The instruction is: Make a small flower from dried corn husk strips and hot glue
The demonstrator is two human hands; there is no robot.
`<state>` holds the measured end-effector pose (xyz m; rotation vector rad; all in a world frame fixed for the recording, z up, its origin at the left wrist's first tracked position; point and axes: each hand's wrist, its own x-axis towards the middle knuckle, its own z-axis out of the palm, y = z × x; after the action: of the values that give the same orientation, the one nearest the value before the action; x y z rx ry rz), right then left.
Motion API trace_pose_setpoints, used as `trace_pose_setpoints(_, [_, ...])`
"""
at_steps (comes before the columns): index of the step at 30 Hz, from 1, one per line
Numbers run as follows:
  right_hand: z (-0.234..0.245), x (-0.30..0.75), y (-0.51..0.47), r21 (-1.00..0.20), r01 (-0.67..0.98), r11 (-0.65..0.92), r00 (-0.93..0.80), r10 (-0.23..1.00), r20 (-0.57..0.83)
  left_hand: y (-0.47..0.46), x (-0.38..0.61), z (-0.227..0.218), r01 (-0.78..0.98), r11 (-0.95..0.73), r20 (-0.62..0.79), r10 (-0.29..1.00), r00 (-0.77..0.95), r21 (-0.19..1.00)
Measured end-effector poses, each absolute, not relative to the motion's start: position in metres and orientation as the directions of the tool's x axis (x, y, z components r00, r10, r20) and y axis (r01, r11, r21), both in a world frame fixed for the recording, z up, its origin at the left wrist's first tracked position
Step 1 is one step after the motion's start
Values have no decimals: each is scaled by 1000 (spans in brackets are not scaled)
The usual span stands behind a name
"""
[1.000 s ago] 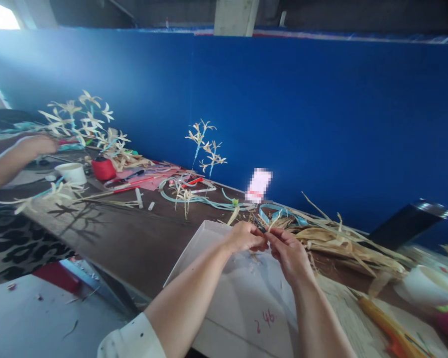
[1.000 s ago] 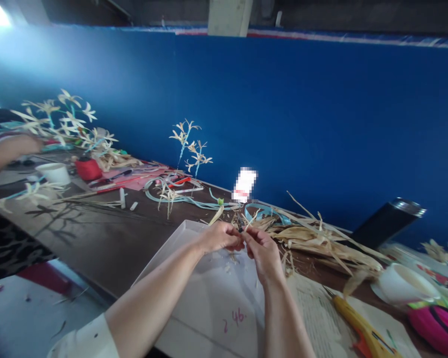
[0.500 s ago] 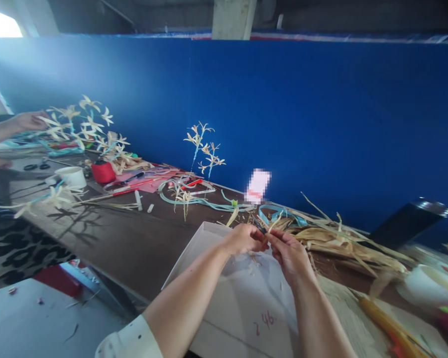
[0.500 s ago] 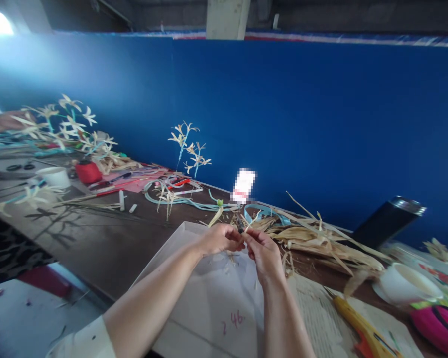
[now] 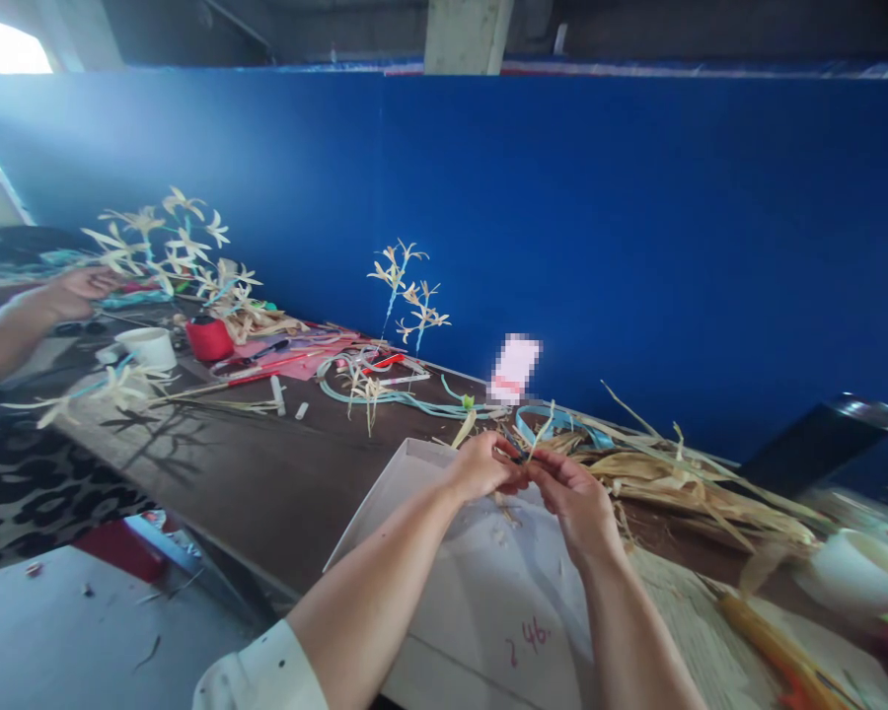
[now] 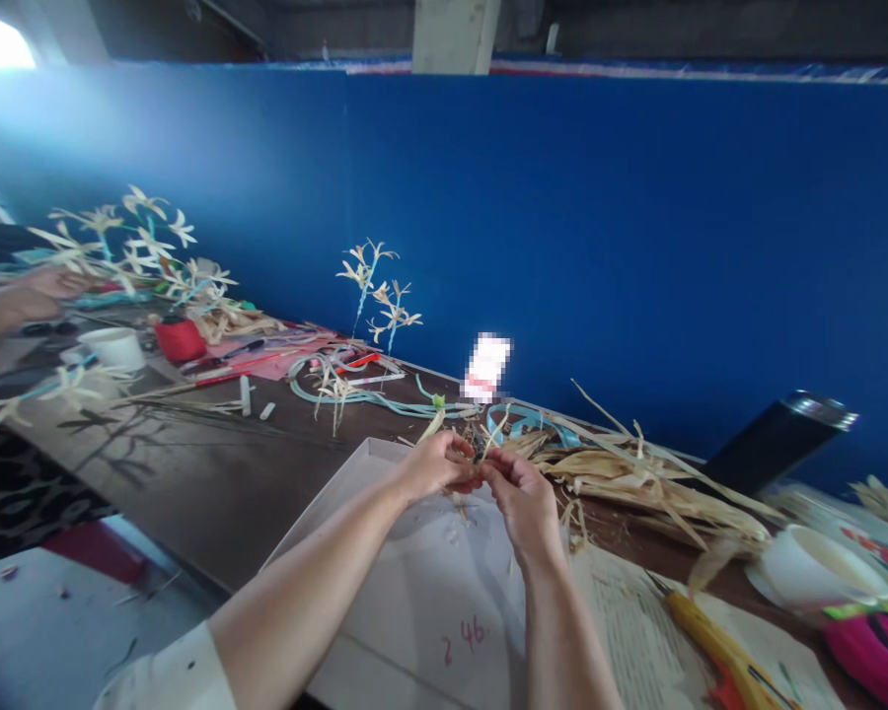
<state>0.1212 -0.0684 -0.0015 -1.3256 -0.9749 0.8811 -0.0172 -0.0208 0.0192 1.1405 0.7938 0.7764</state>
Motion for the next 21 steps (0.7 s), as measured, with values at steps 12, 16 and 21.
trace_pose_setpoints(12, [0, 121, -70, -986, 165, 38, 374, 922, 98, -22, -18, 22, -95, 263, -179, 841, 511, 960])
trace_pose_setpoints(16, [3, 121, -72, -995, 102, 13, 354, 934, 49, -23, -19, 24, -80, 245, -175, 853, 492, 966])
trace_pose_setpoints(21, [4, 119, -72, -999, 42, 4, 294, 956, 16, -23, -19, 24, -92, 230, -158, 860, 486, 969])
